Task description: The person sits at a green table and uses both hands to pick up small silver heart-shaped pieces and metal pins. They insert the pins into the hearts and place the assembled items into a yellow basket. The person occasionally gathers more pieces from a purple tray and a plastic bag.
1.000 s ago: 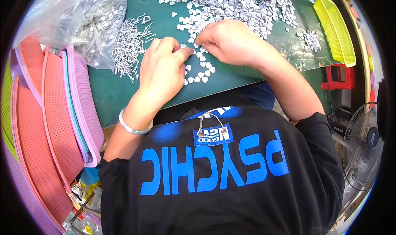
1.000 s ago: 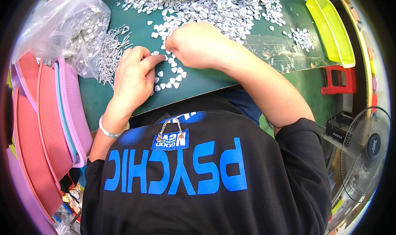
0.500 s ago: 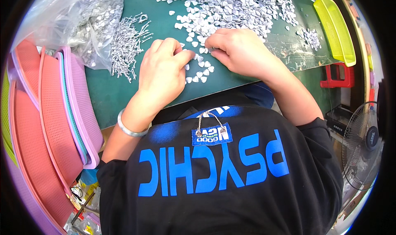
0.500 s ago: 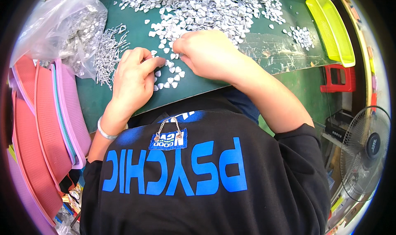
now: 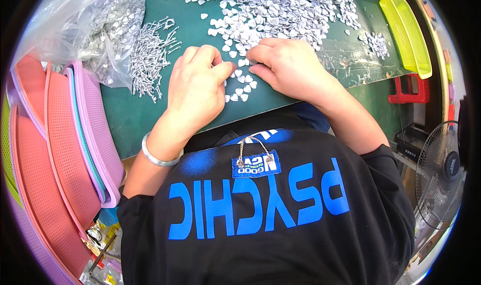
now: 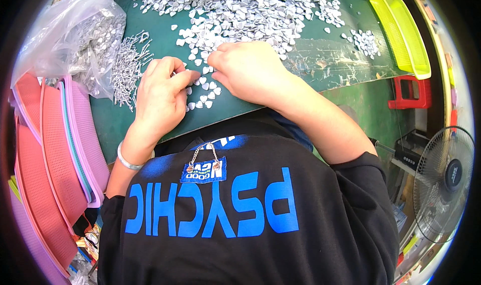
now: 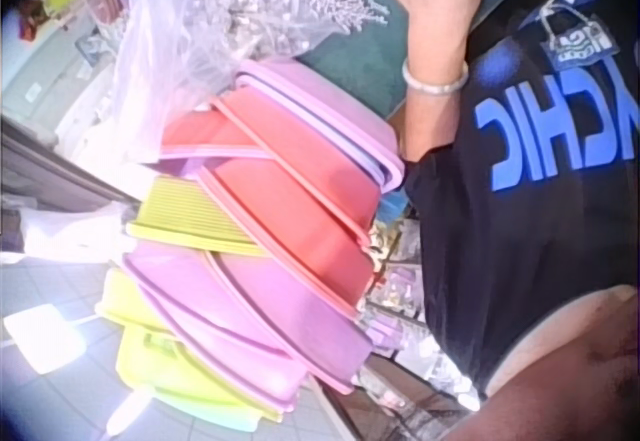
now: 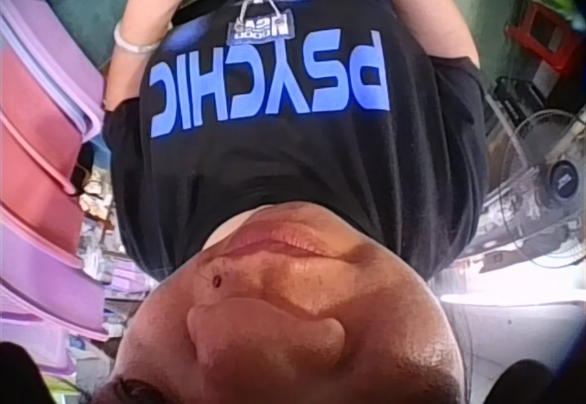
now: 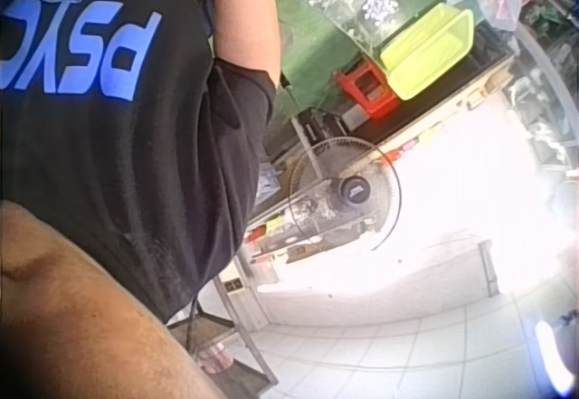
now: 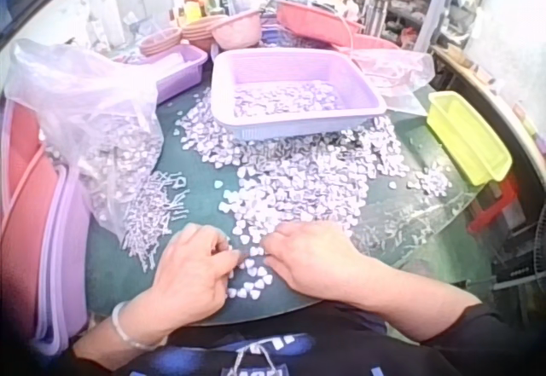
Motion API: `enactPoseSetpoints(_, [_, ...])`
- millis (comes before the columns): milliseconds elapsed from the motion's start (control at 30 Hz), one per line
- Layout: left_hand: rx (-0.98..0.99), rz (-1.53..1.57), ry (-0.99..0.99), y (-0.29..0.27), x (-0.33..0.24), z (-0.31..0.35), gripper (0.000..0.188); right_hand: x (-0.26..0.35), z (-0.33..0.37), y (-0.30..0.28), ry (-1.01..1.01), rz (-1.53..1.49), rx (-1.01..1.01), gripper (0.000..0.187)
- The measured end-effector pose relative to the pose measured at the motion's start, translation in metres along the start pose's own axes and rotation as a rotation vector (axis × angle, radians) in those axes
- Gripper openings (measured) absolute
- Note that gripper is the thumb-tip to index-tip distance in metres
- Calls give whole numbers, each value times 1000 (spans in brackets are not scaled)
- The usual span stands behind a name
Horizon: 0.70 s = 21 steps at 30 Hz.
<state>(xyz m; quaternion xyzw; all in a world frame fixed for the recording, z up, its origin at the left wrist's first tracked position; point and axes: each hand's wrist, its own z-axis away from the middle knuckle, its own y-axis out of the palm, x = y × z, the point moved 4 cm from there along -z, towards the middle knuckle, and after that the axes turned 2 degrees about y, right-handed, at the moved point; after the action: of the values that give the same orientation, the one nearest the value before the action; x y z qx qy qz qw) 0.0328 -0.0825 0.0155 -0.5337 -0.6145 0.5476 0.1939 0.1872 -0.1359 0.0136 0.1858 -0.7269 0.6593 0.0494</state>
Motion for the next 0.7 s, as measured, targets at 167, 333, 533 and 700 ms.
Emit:
enactPoseSetpoints(167, [-18,10,-5,3,-3,-3,33,2,-7,4,8,12,32,11])
enactPoseSetpoints(333, [-26,-1,26,3,-1,-1,29,-1,-8,3,12,-114,-10,11])
enactPoseSetpoints(533, [-16,32,-4,2,-3,-3,32,-3,-7,-1,97,-292,-25,13])
enactPoseSetpoints(700, [-5,31,27,3,-4,-3,32,-14,-9,-3,274,-703,-53,14])
